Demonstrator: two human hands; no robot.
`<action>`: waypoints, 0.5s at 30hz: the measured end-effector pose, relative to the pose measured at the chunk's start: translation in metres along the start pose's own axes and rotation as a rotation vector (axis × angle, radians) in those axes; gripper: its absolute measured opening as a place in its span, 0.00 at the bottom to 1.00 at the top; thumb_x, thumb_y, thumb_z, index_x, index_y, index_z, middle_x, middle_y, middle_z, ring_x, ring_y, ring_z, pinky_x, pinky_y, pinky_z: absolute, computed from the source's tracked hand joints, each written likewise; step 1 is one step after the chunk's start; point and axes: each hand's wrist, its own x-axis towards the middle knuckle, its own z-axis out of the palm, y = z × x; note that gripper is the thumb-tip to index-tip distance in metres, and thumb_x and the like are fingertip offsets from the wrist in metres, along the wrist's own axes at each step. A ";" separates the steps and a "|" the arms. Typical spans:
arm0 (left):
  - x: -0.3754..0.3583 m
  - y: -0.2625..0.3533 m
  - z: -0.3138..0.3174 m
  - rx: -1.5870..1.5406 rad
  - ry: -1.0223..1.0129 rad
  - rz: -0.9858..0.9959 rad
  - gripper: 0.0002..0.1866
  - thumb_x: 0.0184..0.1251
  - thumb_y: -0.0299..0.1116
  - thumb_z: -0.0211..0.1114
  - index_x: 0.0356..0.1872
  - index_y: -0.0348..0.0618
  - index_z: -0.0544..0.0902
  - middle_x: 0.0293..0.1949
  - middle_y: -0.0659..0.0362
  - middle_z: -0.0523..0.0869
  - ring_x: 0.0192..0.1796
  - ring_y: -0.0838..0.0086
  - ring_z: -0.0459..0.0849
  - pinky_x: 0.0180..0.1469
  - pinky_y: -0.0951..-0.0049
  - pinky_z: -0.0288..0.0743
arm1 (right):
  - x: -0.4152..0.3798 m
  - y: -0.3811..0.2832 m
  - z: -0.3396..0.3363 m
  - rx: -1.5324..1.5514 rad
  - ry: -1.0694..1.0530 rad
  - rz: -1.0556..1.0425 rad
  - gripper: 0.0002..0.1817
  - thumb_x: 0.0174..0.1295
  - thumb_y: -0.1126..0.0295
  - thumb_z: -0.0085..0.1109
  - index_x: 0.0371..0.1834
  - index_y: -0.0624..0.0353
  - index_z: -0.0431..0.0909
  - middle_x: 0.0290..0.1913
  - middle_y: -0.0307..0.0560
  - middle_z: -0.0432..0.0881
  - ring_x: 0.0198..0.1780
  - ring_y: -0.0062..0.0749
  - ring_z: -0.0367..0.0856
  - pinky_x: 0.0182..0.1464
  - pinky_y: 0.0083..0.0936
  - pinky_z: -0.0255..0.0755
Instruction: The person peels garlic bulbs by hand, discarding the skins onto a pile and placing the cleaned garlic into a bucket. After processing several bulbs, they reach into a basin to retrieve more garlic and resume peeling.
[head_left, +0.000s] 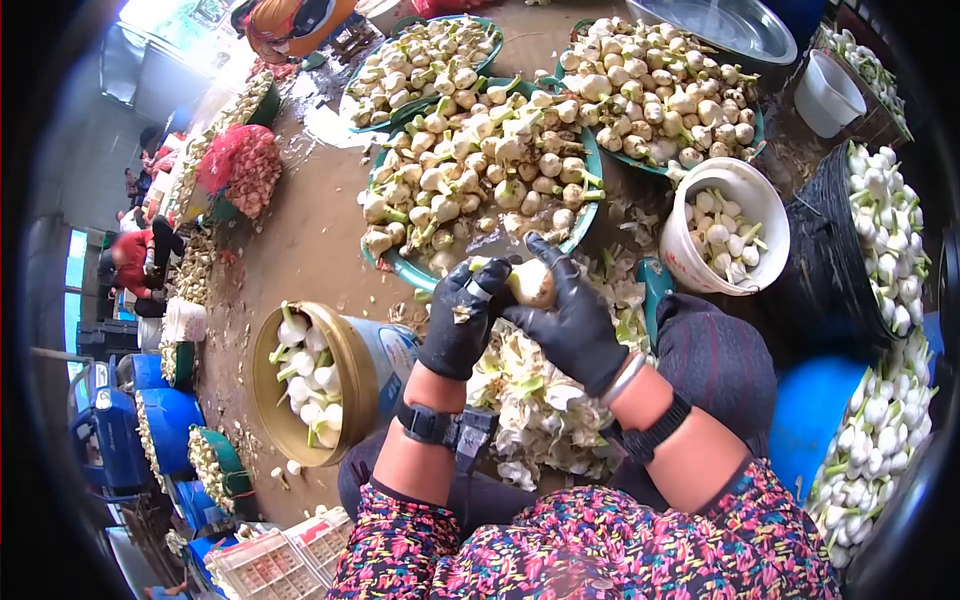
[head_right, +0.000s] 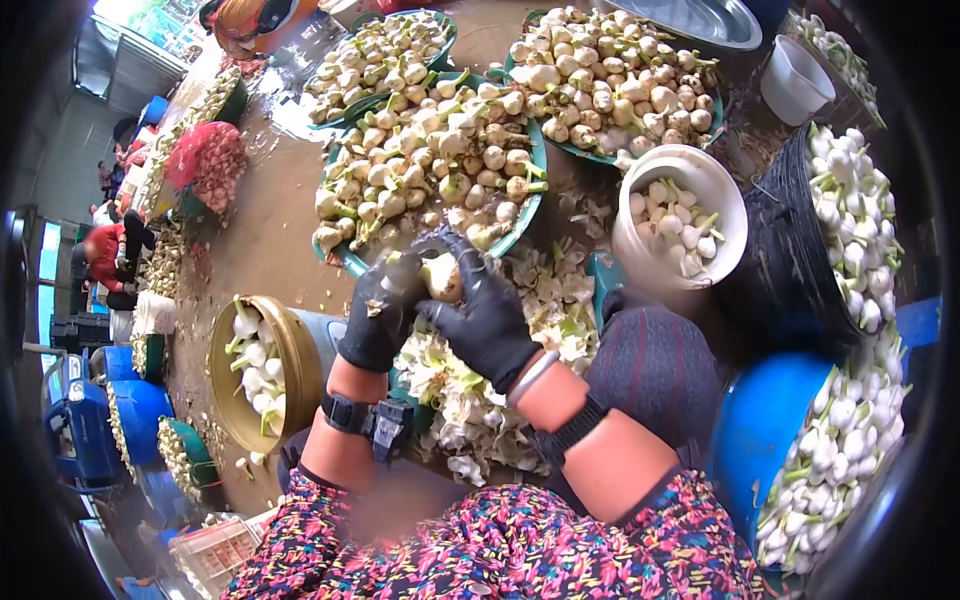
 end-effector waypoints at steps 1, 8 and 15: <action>-0.007 0.011 -0.001 -0.290 0.045 -0.232 0.11 0.62 0.32 0.57 0.37 0.35 0.80 0.30 0.60 0.81 0.33 0.78 0.80 0.36 0.78 0.74 | -0.002 0.008 0.002 0.038 0.007 -0.036 0.41 0.45 0.69 0.70 0.63 0.62 0.59 0.55 0.55 0.73 0.55 0.43 0.73 0.58 0.30 0.67; -0.024 0.056 -0.026 -0.756 0.073 -0.509 0.09 0.58 0.26 0.56 0.38 0.32 0.78 0.33 0.58 0.82 0.37 0.74 0.82 0.41 0.74 0.76 | -0.010 -0.007 0.000 0.655 -0.103 0.266 0.32 0.51 0.75 0.67 0.59 0.67 0.63 0.47 0.47 0.76 0.45 0.24 0.76 0.47 0.22 0.76; -0.028 0.032 -0.035 0.357 -0.058 0.192 0.08 0.59 0.25 0.58 0.38 0.34 0.78 0.33 0.56 0.83 0.32 0.71 0.82 0.35 0.73 0.76 | -0.010 -0.009 -0.003 0.579 -0.140 0.278 0.31 0.50 0.73 0.68 0.57 0.67 0.64 0.45 0.47 0.77 0.44 0.23 0.77 0.46 0.22 0.75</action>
